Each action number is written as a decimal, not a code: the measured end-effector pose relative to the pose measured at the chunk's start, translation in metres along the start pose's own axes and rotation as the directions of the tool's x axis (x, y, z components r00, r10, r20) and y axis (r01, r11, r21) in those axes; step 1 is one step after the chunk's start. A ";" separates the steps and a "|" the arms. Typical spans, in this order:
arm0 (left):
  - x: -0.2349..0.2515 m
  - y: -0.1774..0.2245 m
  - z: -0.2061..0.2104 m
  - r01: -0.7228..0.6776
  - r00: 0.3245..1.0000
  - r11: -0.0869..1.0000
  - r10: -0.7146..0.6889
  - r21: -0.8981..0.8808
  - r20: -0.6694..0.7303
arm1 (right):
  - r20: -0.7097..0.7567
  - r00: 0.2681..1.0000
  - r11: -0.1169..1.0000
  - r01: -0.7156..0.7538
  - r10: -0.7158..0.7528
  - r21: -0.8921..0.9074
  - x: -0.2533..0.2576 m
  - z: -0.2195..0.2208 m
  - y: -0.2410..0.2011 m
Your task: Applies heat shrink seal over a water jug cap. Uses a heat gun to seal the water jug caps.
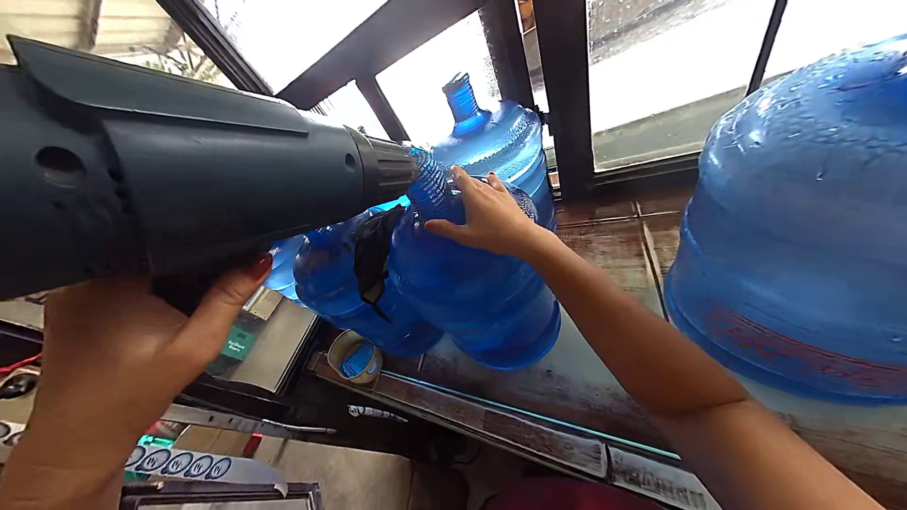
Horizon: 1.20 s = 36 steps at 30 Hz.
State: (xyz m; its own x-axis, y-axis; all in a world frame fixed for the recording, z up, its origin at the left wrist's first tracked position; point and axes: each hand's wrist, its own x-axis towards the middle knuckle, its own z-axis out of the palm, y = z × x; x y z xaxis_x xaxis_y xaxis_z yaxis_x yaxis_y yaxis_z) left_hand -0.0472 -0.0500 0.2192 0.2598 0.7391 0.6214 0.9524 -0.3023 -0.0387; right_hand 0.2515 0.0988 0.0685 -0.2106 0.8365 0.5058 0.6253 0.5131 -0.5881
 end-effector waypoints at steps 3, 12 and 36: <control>0.002 0.009 0.005 -0.001 1.000 0.998 0.002 0.062 -0.017 | -0.191 0.980 0.987 0.088 -0.062 0.132 -0.008 0.006 0.007; 0.007 0.041 0.002 -0.016 1.000 0.988 0.016 0.153 0.003 | -0.393 0.917 0.881 0.234 -0.061 0.411 -0.013 0.014 0.020; -0.042 0.012 0.045 -0.084 0.987 0.996 0.077 -0.040 -0.142 | -0.452 0.892 0.817 0.264 -0.005 0.512 -0.014 0.015 0.025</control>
State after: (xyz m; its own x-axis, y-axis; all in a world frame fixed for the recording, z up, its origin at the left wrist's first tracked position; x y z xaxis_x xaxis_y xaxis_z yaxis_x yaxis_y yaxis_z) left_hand -0.0394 -0.0576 0.1573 0.3072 0.6207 0.7214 0.9202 -0.3871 -0.0588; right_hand 0.2592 0.1027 0.0367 0.1485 0.6570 0.7391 0.0707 0.7384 -0.6706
